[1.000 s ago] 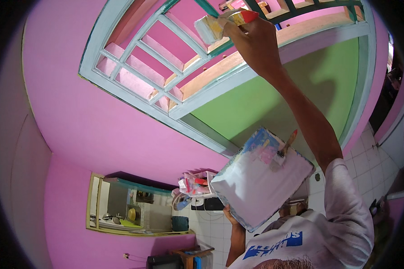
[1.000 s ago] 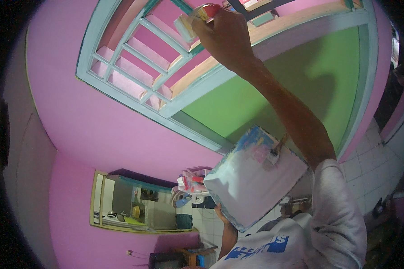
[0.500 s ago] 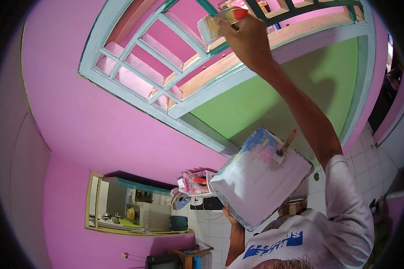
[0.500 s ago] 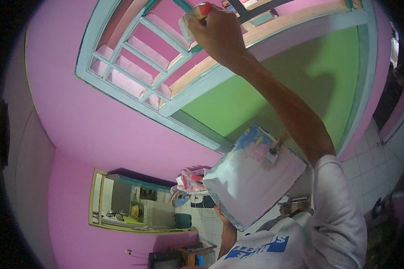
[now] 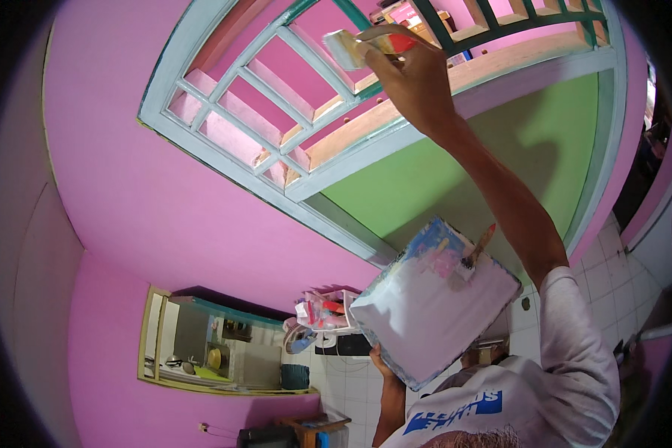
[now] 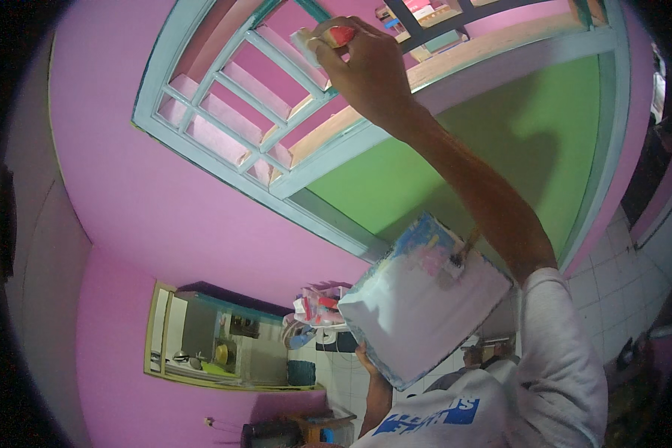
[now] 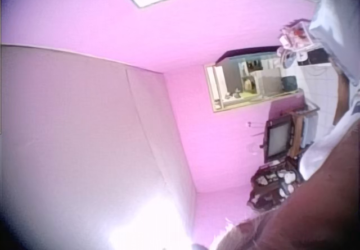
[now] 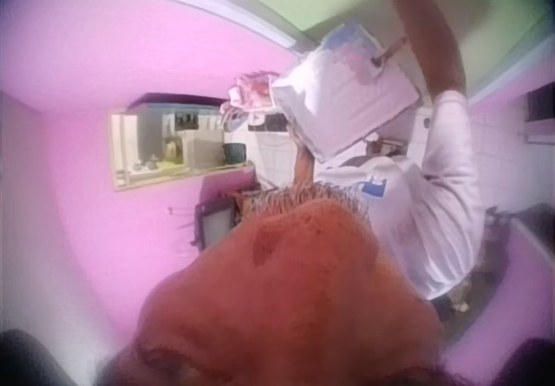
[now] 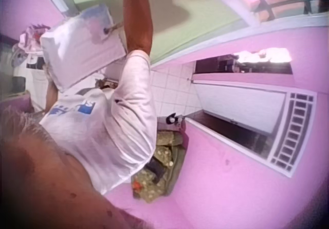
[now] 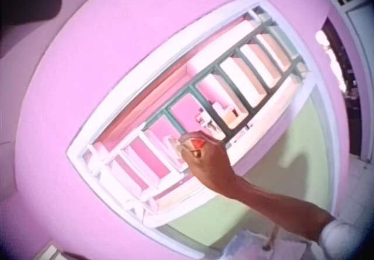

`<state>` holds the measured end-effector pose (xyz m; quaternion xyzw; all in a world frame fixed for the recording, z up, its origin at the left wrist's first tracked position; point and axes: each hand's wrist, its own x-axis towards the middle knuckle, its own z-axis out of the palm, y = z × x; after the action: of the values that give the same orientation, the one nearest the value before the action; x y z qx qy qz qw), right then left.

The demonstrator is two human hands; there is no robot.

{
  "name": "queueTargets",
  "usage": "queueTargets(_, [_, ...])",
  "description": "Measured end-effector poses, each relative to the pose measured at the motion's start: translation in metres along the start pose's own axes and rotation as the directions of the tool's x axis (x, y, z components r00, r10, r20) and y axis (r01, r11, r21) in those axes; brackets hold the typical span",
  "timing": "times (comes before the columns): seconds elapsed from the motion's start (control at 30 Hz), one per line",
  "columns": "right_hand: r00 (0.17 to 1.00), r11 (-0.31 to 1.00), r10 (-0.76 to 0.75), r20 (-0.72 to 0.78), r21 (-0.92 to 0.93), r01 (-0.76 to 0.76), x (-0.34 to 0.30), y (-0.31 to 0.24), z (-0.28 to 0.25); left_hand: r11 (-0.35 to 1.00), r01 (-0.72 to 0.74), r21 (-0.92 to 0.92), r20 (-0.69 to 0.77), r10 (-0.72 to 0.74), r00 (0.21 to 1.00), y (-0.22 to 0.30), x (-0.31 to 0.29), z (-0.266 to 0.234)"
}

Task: The person paints the upper window frame white using a brush and a paint tray. They repeatedly dip the brush into the tray and apply paint to the frame's horizontal and vertical bars.

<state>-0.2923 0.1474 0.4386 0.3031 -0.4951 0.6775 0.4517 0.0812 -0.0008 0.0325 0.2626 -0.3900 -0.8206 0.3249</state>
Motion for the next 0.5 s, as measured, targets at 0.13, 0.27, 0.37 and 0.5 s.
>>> queueTargets(0.13, [0.995,0.998,0.013,0.096,0.057,-0.018,-0.004,-0.018,-0.004,1.0,0.007,-0.009,0.001,-0.007,1.0,0.001,0.001,-0.008])
queueTargets(0.27, [0.992,0.993,-0.122,-0.015,-0.006,0.122,0.008,-0.005,-0.005,0.999,0.037,0.028,-0.033,-0.036,0.999,0.006,-0.002,0.011])
queueTargets(0.37, [0.985,0.98,-0.171,0.034,0.105,0.166,0.016,-0.007,0.005,0.999,0.02,0.046,-0.022,-0.019,1.0,0.011,-0.002,0.019])
queueTargets(0.5, [0.936,0.943,-0.332,0.113,0.011,0.333,0.006,-0.012,-0.003,0.998,0.057,-0.011,-0.06,-0.058,0.997,0.006,0.003,0.004])
